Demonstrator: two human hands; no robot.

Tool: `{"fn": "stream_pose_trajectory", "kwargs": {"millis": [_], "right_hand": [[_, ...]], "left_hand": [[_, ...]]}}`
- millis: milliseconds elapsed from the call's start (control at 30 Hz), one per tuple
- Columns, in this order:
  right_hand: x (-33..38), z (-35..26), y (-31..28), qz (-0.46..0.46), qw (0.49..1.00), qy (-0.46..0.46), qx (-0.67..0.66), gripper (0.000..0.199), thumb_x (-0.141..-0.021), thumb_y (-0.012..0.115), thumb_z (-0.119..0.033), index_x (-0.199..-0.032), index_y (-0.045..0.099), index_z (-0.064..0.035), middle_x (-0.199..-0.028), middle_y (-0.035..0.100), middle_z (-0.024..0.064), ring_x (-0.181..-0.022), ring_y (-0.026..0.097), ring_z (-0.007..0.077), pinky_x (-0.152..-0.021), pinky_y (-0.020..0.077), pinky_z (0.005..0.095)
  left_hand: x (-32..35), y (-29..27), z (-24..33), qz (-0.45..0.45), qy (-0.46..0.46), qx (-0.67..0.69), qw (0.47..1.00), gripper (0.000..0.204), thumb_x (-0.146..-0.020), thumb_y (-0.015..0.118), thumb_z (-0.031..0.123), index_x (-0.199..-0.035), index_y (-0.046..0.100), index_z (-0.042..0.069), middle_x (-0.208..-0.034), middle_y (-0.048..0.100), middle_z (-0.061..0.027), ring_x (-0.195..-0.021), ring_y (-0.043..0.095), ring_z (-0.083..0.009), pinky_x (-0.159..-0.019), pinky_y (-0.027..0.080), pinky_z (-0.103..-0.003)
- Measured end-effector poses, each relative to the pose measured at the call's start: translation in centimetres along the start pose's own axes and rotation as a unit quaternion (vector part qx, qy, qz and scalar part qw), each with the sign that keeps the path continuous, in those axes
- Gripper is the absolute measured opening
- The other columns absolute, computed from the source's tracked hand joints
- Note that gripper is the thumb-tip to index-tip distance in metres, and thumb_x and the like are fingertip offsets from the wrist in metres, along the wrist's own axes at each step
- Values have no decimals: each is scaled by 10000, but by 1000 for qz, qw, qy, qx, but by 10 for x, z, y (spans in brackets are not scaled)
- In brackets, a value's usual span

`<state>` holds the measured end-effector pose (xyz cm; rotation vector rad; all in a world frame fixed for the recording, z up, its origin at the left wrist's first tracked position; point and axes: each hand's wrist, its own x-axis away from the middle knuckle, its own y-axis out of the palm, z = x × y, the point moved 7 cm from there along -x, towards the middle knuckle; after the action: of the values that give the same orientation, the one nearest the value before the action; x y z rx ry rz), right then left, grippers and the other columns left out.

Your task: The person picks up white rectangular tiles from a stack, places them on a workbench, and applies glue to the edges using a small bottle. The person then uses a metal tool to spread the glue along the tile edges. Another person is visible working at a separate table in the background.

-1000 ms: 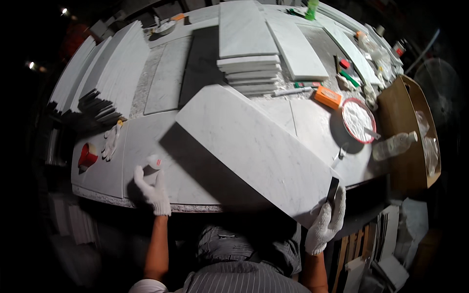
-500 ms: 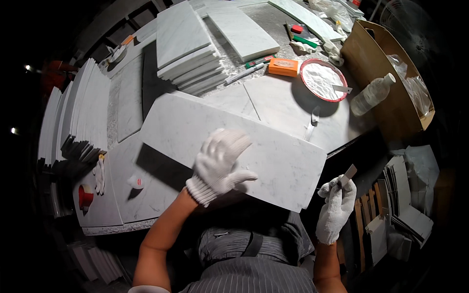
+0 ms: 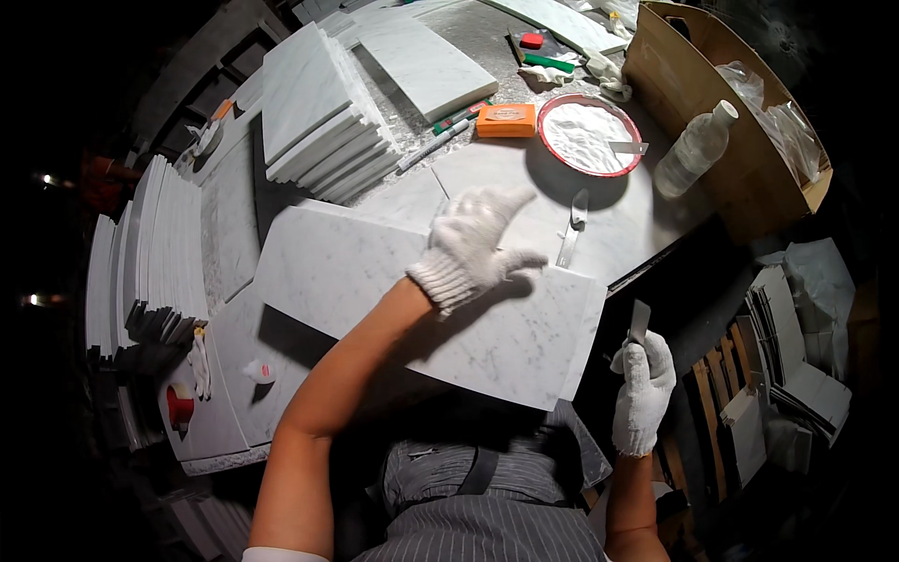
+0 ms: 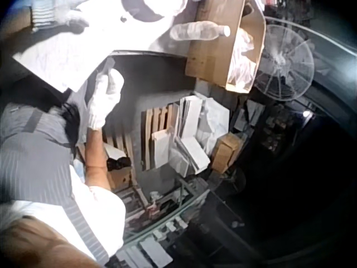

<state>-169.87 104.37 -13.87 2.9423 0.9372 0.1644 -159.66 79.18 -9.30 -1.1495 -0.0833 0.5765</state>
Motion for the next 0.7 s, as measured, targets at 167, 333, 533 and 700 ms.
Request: {"fn": "stream_pose_trajectory", "kwargs": {"millis": [167,333,533,700], "right_hand": [[-35,0,-14,8,998,40,49,442,-951,618,-212,-1291,544,60,-803,560,-1,-656,478,50,-574,405,198],[-110,-23,17,-76,991,-12,109,460,-924,643,-176,-1329,539,17,-853,592,26,-675,502,63,-602,442,213],[-194,-17,58,-90,944,-184,257,337,-880,648,-139,-1188,648,-1,-1014,703,121,-867,665,194,-803,506,286],[-213,-8,82,-69,912,-199,353,305,-867,641,-150,-1137,675,-13,-1101,693,154,-1030,664,247,-917,481,309]], "left_hand": [[35,-38,-11,89,-8,55,994,627,-823,739,341,-1311,515,17,-1209,570,-186,-1050,605,-279,-811,535,-354],[92,-43,-12,102,-19,-10,995,528,-838,715,256,-1273,532,17,-1205,570,-180,-1086,573,-309,-892,498,-397],[99,-43,-7,130,-55,-63,988,514,-808,726,250,-1238,550,32,-1213,585,-144,-1117,540,-358,-1003,403,-457],[102,-44,-9,133,-71,-66,986,508,-787,734,235,-1226,559,50,-1204,590,-138,-1120,536,-352,-1009,395,-462]]}}
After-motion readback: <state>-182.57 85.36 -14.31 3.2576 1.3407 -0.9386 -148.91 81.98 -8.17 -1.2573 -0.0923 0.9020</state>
